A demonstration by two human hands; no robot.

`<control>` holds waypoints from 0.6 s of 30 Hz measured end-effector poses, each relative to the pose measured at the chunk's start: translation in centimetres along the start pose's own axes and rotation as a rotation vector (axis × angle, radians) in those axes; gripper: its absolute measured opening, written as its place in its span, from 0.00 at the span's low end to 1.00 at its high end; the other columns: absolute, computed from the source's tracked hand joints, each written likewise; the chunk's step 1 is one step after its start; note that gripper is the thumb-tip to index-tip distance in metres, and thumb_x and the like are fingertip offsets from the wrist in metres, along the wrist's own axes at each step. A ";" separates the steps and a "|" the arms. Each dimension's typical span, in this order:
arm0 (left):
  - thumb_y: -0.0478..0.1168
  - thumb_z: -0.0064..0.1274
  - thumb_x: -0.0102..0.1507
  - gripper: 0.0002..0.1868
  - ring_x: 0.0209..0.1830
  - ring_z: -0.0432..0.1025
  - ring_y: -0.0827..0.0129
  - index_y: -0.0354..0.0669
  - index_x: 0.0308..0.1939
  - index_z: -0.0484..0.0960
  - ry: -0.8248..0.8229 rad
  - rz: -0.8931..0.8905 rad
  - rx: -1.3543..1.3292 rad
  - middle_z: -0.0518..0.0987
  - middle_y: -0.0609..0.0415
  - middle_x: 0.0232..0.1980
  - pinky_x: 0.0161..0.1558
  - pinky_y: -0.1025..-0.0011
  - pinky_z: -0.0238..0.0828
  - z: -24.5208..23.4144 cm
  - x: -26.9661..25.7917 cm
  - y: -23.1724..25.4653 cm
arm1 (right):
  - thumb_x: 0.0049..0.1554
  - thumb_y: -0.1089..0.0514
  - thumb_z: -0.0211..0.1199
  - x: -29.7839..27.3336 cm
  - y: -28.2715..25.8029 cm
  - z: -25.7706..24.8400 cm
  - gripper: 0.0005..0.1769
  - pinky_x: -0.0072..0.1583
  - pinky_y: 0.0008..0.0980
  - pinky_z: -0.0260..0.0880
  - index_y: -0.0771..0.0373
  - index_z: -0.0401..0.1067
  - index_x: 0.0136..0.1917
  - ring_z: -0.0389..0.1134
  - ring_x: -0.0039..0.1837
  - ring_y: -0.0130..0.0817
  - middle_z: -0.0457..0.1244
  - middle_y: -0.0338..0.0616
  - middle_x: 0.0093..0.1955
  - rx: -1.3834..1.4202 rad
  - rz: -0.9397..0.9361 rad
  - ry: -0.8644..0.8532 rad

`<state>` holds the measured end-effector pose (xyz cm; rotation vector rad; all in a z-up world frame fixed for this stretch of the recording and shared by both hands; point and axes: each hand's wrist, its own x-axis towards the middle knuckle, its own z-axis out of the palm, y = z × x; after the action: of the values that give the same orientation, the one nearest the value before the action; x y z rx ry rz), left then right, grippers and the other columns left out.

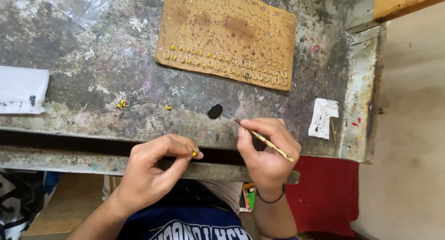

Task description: Painting small jewelry components with a fine brush at a workbench.

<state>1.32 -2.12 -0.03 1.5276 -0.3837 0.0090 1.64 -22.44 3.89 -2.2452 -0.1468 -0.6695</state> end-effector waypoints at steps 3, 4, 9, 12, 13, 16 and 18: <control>0.27 0.54 0.62 0.05 0.38 0.84 0.67 0.38 0.32 0.78 0.003 -0.005 0.008 0.86 0.49 0.36 0.45 0.74 0.80 0.0 -0.1 -0.2 | 0.54 0.70 0.69 0.5 0.3 0.4 0.05 0.55 0.31 0.67 0.63 0.78 0.42 0.73 0.44 0.34 0.72 0.43 0.42 -0.056 -0.007 -0.039; 0.27 0.54 0.62 0.05 0.38 0.84 0.67 0.38 0.32 0.78 0.003 -0.014 0.004 0.86 0.49 0.36 0.45 0.75 0.80 0.0 0.0 -0.2 | 0.54 0.70 0.69 0.6 0.5 0.6 0.05 0.56 0.31 0.67 0.63 0.78 0.43 0.74 0.46 0.34 0.72 0.43 0.43 -0.061 0.005 -0.042; 0.27 0.54 0.61 0.05 0.38 0.84 0.67 0.39 0.31 0.78 -0.001 -0.030 -0.014 0.86 0.50 0.35 0.45 0.74 0.80 -0.1 0.0 -0.4 | 0.54 0.69 0.69 0.6 0.7 1.0 0.05 0.57 0.31 0.66 0.61 0.79 0.43 0.75 0.47 0.33 0.73 0.42 0.43 -0.071 0.031 -0.038; 0.27 0.54 0.62 0.06 0.37 0.84 0.68 0.39 0.31 0.78 0.005 -0.023 -0.004 0.86 0.50 0.35 0.45 0.75 0.80 -0.2 0.0 -0.4 | 0.54 0.68 0.69 0.7 0.6 1.2 0.05 0.57 0.30 0.66 0.61 0.79 0.43 0.75 0.46 0.33 0.73 0.41 0.43 -0.077 0.035 -0.044; 0.27 0.54 0.62 0.06 0.37 0.84 0.68 0.39 0.31 0.78 0.006 -0.019 -0.003 0.86 0.50 0.35 0.45 0.75 0.80 -0.2 0.0 -0.4 | 0.54 0.69 0.69 0.6 0.6 1.2 0.05 0.57 0.30 0.65 0.61 0.79 0.43 0.75 0.47 0.32 0.73 0.41 0.43 -0.080 0.035 -0.046; 0.27 0.54 0.62 0.06 0.38 0.84 0.67 0.39 0.31 0.78 0.008 -0.014 -0.006 0.86 0.50 0.35 0.45 0.75 0.80 -0.1 0.0 -0.4 | 0.54 0.68 0.69 0.6 0.6 1.2 0.05 0.57 0.30 0.65 0.61 0.79 0.43 0.75 0.47 0.32 0.73 0.41 0.43 -0.082 0.042 -0.048; 0.27 0.54 0.62 0.06 0.37 0.84 0.67 0.39 0.31 0.78 0.009 -0.012 -0.007 0.86 0.50 0.35 0.45 0.75 0.80 -0.1 0.0 -0.4 | 0.54 0.68 0.69 0.5 0.6 1.3 0.05 0.57 0.30 0.65 0.61 0.79 0.43 0.74 0.47 0.33 0.73 0.41 0.43 -0.079 0.049 -0.044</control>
<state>1.48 -2.01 -0.42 1.5227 -0.3674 0.0053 2.82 -22.02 3.07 -2.3323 -0.0888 -0.6095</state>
